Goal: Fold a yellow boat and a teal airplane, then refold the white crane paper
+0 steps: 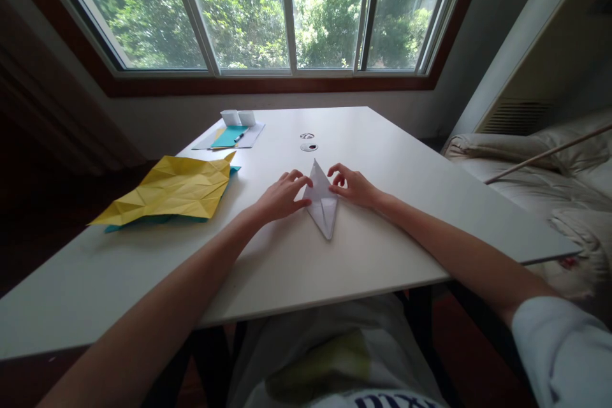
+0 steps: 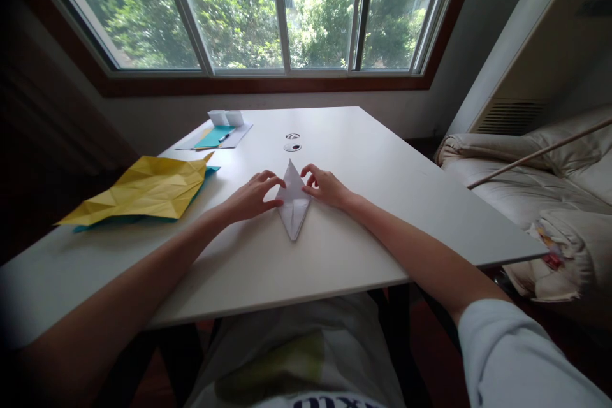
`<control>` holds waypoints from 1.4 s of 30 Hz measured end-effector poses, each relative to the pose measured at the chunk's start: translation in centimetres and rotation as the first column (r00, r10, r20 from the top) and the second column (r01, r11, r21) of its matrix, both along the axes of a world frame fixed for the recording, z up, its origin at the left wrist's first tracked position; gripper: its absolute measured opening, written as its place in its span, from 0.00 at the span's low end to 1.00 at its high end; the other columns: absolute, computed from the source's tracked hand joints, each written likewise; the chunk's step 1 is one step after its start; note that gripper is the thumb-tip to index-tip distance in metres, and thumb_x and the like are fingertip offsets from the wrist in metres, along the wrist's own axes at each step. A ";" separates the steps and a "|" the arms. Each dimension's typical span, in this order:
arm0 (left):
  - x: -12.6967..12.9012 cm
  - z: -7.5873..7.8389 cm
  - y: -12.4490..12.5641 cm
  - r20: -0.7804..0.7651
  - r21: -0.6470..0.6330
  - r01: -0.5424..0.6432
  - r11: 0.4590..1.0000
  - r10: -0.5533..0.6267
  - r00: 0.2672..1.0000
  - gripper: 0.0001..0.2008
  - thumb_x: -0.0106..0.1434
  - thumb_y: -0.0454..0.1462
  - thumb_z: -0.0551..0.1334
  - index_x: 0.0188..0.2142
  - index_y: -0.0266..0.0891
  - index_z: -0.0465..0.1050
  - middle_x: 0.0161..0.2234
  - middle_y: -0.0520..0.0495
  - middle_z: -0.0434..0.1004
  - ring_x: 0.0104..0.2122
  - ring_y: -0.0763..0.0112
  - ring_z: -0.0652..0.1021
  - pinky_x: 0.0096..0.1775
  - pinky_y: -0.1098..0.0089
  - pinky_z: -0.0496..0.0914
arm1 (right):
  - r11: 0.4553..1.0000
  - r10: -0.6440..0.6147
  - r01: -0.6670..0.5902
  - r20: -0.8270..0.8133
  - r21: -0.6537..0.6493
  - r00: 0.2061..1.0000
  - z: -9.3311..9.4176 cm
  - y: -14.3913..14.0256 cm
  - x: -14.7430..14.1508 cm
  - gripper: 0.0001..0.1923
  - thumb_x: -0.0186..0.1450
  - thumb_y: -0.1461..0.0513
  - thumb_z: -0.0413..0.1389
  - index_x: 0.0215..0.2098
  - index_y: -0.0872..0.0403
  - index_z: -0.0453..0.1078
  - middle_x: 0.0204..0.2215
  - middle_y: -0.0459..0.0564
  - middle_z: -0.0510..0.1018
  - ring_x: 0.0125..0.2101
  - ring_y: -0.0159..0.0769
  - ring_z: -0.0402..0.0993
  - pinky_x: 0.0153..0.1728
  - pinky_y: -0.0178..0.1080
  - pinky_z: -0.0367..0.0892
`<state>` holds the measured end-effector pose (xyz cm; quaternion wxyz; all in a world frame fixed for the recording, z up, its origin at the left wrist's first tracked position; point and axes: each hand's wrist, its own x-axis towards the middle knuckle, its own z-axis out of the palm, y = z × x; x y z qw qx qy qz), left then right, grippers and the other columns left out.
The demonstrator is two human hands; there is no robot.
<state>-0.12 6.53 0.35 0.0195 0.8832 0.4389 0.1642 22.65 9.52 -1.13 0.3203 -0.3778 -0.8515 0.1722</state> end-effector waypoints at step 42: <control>1.7 0.6 -1.6 -0.248 -0.181 -0.059 0.982 0.013 0.969 0.31 0.61 0.55 0.47 0.59 0.40 0.56 0.59 0.38 0.58 0.57 0.53 0.60 0.53 0.53 0.56 | 0.993 0.046 -0.091 0.470 0.073 0.881 0.9 -1.6 -0.3 0.21 0.63 0.53 0.50 0.51 0.53 0.67 0.48 0.56 0.71 0.48 0.48 0.64 0.47 0.48 0.60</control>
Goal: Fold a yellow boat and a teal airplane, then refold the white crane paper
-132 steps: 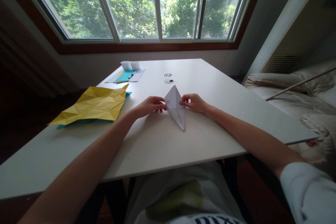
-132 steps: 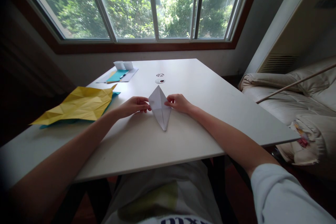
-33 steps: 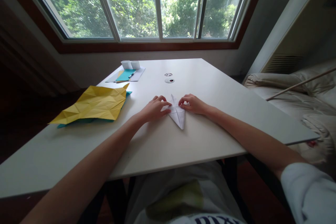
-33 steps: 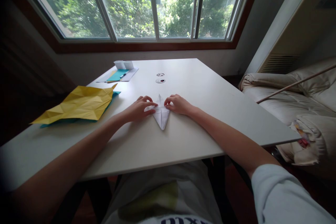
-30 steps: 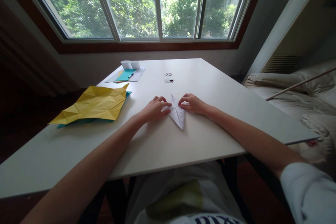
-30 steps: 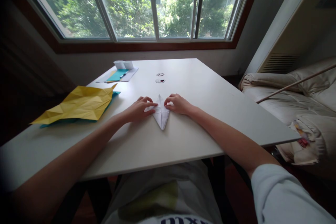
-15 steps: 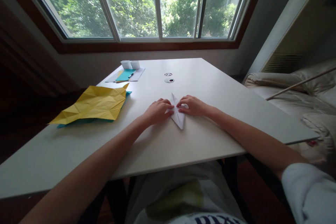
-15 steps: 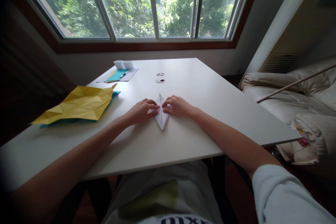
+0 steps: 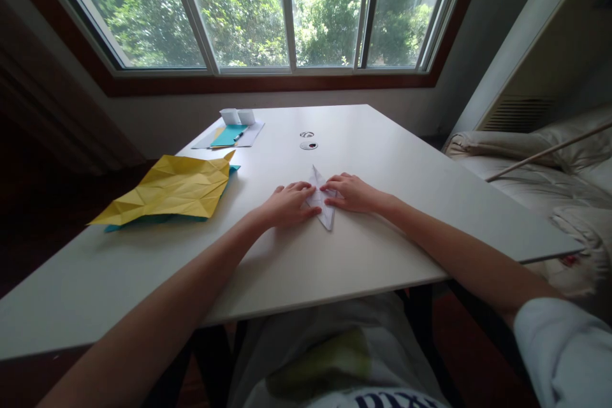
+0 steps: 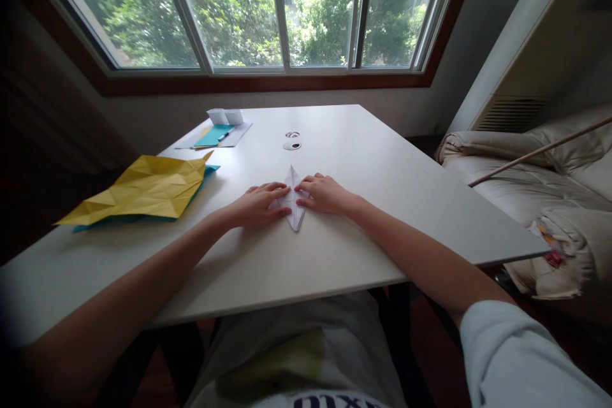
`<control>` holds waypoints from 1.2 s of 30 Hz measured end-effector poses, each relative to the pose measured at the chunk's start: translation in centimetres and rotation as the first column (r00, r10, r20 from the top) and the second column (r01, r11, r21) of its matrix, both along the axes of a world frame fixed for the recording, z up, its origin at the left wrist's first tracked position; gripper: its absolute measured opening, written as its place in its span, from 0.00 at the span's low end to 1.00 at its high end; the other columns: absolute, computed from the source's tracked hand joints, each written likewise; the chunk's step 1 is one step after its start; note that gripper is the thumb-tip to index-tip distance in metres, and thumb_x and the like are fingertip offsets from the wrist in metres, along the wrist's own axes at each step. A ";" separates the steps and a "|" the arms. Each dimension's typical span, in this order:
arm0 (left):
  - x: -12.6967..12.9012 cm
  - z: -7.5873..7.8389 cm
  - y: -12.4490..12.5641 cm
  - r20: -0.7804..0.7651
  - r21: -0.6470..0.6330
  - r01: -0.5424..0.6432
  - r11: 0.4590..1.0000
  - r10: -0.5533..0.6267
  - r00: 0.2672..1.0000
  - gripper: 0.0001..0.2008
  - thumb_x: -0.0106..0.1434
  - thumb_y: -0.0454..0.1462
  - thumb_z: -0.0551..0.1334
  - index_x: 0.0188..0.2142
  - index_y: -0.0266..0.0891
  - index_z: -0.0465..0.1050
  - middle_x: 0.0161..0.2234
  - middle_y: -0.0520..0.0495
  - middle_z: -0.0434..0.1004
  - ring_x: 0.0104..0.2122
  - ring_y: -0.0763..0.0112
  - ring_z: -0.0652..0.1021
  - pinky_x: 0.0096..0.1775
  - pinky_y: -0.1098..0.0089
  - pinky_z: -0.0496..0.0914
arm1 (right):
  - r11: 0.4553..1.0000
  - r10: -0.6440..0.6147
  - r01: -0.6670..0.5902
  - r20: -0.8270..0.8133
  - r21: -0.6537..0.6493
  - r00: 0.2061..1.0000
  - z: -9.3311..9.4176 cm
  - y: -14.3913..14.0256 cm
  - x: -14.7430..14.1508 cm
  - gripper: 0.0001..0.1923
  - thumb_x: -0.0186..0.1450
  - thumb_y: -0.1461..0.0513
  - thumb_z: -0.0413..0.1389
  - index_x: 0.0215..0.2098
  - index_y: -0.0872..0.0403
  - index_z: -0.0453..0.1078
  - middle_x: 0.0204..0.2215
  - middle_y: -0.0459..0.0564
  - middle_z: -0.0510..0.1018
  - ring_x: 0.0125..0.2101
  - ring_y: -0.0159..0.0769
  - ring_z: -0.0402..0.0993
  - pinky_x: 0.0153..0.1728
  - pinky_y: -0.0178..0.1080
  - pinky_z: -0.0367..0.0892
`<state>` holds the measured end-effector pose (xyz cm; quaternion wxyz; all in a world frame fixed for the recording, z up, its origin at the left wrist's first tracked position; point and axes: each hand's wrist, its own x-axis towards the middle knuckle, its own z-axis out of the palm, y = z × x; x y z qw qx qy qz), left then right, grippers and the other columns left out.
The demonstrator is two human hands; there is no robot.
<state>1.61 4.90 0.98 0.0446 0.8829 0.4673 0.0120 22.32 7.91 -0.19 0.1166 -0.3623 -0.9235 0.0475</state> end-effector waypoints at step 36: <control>0.2 0.2 -1.1 0.032 -0.107 0.254 0.961 -0.252 0.967 0.28 0.65 0.48 0.50 0.62 0.45 0.49 0.63 0.41 0.48 0.61 0.55 0.54 0.55 0.55 0.55 | 0.984 0.050 -0.053 -0.025 -0.172 0.998 0.7 0.1 1.6 0.35 0.63 0.44 0.43 0.64 0.47 0.44 0.64 0.49 0.49 0.63 0.47 0.40 0.59 0.54 0.41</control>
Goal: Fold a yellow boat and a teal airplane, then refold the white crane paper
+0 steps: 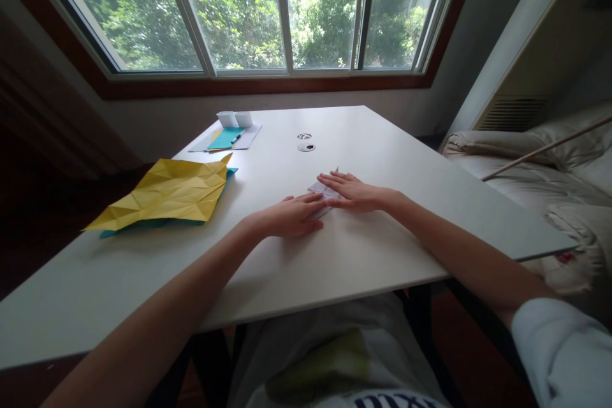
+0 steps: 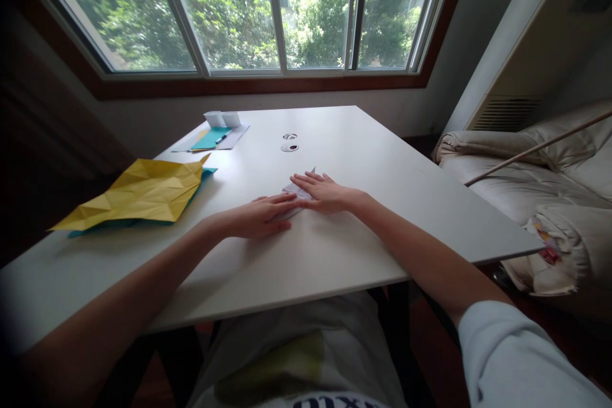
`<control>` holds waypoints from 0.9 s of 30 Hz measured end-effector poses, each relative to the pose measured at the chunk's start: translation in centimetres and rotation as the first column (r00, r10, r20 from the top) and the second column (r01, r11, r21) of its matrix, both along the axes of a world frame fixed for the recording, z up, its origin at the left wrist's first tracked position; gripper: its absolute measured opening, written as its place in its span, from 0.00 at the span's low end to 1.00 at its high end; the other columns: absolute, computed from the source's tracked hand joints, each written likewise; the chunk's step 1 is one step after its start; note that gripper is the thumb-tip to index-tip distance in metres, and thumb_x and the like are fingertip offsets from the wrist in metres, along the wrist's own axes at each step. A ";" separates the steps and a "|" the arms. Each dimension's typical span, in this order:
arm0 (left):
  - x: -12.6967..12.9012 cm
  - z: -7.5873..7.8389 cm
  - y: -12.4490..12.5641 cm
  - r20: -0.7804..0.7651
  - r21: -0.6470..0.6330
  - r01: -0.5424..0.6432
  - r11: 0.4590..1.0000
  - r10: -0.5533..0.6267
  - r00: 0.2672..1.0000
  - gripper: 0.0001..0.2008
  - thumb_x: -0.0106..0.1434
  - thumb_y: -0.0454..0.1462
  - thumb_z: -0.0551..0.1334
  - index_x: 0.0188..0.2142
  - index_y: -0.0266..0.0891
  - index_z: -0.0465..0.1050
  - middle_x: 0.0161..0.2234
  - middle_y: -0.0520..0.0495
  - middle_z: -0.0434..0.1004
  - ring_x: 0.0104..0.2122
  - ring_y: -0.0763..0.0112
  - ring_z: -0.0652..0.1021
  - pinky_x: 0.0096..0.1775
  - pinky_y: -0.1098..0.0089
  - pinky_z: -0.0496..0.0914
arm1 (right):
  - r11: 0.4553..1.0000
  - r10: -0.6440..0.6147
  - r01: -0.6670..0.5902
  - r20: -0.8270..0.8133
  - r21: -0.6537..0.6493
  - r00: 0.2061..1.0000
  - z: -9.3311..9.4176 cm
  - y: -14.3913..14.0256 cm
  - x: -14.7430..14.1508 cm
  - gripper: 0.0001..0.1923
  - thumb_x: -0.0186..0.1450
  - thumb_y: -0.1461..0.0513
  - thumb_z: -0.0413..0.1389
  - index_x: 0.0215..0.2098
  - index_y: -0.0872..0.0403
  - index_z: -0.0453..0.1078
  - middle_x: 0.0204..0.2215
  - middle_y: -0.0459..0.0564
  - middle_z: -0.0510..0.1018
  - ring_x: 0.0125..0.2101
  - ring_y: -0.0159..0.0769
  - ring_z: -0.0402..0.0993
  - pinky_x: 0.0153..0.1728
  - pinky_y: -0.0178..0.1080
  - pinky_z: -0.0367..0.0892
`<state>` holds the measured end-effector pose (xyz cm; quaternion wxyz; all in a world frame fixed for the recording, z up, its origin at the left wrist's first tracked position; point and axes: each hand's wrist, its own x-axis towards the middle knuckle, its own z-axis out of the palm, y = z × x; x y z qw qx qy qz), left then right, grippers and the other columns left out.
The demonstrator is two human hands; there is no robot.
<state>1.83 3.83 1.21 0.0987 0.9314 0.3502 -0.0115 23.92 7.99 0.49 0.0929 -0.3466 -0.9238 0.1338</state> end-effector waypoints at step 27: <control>0.2 0.7 -0.5 -0.018 0.017 -0.003 1.000 0.003 1.000 0.27 0.64 0.48 0.50 0.61 0.43 0.52 0.62 0.41 0.52 0.59 0.56 0.58 0.55 0.59 0.56 | 0.966 -0.208 0.233 0.197 -0.114 0.958 -0.9 2.6 0.9 0.39 0.61 0.39 0.32 0.65 0.46 0.38 0.65 0.44 0.39 0.63 0.50 0.29 0.58 0.60 0.29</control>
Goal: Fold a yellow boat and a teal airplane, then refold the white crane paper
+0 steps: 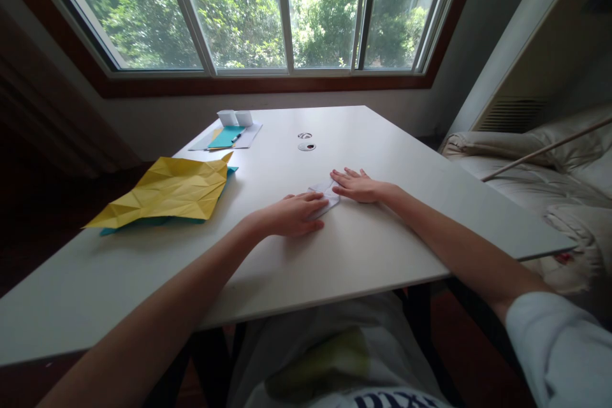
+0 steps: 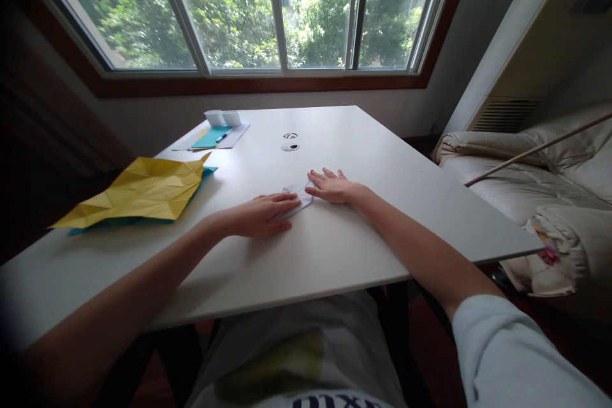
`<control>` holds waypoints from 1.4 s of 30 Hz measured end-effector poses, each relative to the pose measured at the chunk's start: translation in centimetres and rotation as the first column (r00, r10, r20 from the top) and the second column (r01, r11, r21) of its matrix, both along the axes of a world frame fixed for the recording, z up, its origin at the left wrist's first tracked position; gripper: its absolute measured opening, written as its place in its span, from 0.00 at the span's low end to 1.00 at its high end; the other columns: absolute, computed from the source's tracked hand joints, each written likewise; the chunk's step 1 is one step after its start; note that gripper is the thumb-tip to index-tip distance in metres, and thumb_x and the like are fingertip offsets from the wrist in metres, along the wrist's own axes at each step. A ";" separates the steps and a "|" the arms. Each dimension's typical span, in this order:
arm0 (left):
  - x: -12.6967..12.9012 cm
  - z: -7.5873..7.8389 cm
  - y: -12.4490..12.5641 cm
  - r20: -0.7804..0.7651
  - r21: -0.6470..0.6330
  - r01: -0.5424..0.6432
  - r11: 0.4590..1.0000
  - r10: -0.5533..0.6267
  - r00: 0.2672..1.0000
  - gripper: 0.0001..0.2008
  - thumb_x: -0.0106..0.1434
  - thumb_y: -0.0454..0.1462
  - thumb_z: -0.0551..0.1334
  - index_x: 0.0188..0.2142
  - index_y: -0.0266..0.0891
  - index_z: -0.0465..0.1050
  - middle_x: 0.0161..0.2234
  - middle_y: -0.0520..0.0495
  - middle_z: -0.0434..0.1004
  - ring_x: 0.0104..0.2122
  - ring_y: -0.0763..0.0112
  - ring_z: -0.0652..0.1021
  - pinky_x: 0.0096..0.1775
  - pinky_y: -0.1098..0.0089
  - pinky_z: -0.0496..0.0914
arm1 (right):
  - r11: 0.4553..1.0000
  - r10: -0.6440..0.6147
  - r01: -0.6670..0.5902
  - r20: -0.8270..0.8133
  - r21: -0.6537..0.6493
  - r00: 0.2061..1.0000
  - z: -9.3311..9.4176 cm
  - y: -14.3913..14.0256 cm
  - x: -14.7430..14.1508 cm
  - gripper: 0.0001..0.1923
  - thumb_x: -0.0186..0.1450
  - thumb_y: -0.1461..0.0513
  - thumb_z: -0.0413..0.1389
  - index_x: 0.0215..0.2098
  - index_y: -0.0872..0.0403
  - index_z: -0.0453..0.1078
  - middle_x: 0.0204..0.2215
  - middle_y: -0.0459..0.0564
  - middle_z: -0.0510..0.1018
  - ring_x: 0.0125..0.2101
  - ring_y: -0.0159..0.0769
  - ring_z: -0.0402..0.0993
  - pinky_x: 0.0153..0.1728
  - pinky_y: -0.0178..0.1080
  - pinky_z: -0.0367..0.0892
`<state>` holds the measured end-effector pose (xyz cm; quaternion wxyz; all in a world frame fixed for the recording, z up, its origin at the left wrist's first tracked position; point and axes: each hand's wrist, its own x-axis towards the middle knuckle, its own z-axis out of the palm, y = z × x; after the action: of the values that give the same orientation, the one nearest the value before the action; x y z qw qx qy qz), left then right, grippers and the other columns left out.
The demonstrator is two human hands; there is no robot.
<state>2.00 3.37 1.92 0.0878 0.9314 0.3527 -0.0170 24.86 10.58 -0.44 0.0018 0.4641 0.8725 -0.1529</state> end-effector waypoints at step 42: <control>0.4 -1.6 1.5 0.150 0.312 -0.495 0.811 0.473 0.868 0.20 0.62 0.48 0.50 0.40 0.38 0.74 0.44 0.39 0.75 0.47 0.53 0.69 0.45 0.56 0.62 | 0.898 0.325 -0.257 -0.145 0.356 0.934 0.6 -2.3 -2.2 0.16 0.63 0.56 0.50 0.47 0.53 0.69 0.43 0.54 0.75 0.44 0.42 0.69 0.46 0.45 0.61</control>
<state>2.36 4.84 0.34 -0.0618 0.8116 0.5727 0.0973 22.62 8.26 0.13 -0.1414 0.3035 0.9411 -0.0482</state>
